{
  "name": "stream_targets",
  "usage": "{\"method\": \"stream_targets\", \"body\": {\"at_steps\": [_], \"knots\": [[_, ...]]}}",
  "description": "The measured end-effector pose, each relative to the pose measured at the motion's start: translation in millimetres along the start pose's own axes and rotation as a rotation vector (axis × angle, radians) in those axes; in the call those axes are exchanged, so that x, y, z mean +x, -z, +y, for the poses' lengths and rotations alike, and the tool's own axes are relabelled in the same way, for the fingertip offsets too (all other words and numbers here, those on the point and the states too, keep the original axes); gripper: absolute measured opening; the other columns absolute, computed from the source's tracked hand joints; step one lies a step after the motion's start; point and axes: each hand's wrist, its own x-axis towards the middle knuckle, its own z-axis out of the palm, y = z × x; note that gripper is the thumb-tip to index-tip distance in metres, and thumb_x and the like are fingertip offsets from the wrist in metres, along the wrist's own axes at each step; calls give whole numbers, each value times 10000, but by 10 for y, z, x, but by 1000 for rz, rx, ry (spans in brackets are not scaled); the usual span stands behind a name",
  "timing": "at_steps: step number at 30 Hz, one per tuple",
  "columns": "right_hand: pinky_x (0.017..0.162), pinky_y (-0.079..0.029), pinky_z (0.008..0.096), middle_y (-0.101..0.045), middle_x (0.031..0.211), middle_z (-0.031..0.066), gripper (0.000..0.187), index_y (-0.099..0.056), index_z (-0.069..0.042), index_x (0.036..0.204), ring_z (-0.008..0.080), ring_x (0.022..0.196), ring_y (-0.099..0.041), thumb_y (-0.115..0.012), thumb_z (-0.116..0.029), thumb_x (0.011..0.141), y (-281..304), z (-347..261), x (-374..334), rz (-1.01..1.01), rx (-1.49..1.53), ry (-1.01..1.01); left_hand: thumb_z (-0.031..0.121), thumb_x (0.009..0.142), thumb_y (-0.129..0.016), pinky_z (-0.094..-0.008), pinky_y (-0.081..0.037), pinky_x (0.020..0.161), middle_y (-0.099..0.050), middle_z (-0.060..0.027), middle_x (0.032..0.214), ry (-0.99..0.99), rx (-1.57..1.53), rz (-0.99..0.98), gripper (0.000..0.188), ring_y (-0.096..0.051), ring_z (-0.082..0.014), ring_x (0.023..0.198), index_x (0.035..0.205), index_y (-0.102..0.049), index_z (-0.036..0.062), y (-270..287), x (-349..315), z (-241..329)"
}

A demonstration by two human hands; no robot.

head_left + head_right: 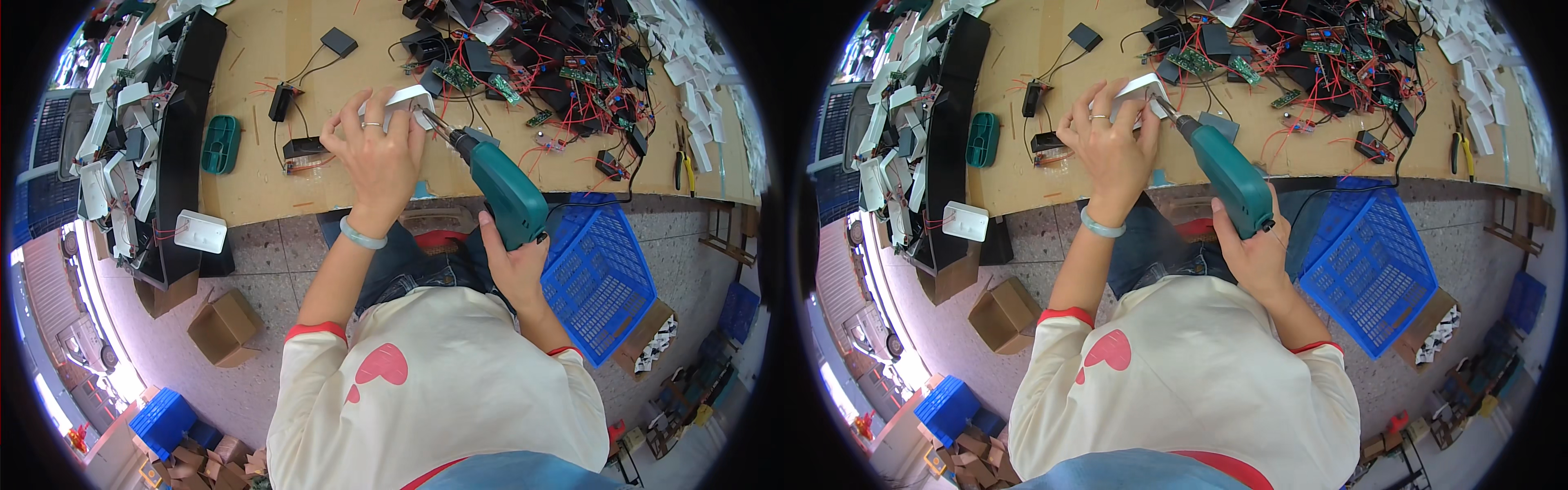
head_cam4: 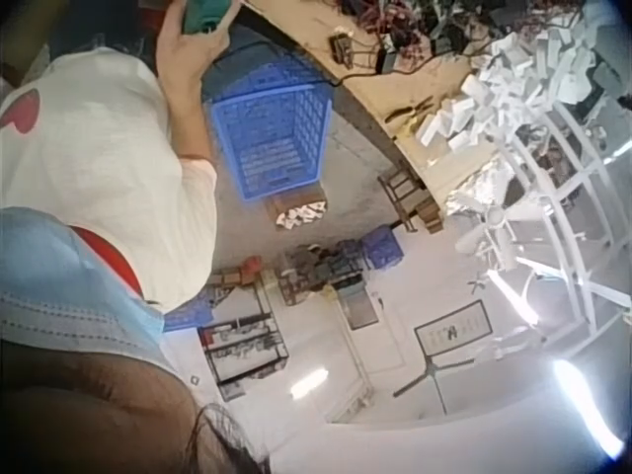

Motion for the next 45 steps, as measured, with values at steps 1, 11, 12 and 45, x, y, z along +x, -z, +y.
{"method": "stream_targets", "body": {"at_steps": [1,11,12,45], "knots": [[768,-513,276,-713,955,67,248,-674,35,1113,123,840,-643,-748,-49,892,7,-11,-2,-5,11,-22,198,796,-772,-488,-294,1020,-670,-10,1208,-2,0,2,83,-545,-275,1216,846,-726,149,-1,2,1],[739,-534,305,-723,908,129,263,-622,25,1106,212,756,-694,-735,-71,889,-1,24,16,30,-61,107,192,797,-768,-489,-295,1014,-663,-9,1201,1,-8,2,87,-544,-275,1208,841,-715,139,-6,5,-2],[747,-520,291,-710,917,93,259,-646,29,1112,169,787,-660,-740,-72,893,-3,10,7,18,-44,44,192,797,-768,-489,-295,1014,-663,-9,1201,2,-9,2,87,-544,-275,1208,841,-715,139,-6,9,1],[773,-529,310,-715,946,140,242,-643,37,1079,221,801,-690,-738,-77,887,-7,24,-6,10,-40,57,170,801,-732,-537,-318,990,-642,-38,1202,-11,-64,10,115,-538,-289,1202,875,-711,83,6,6,-5]]}}
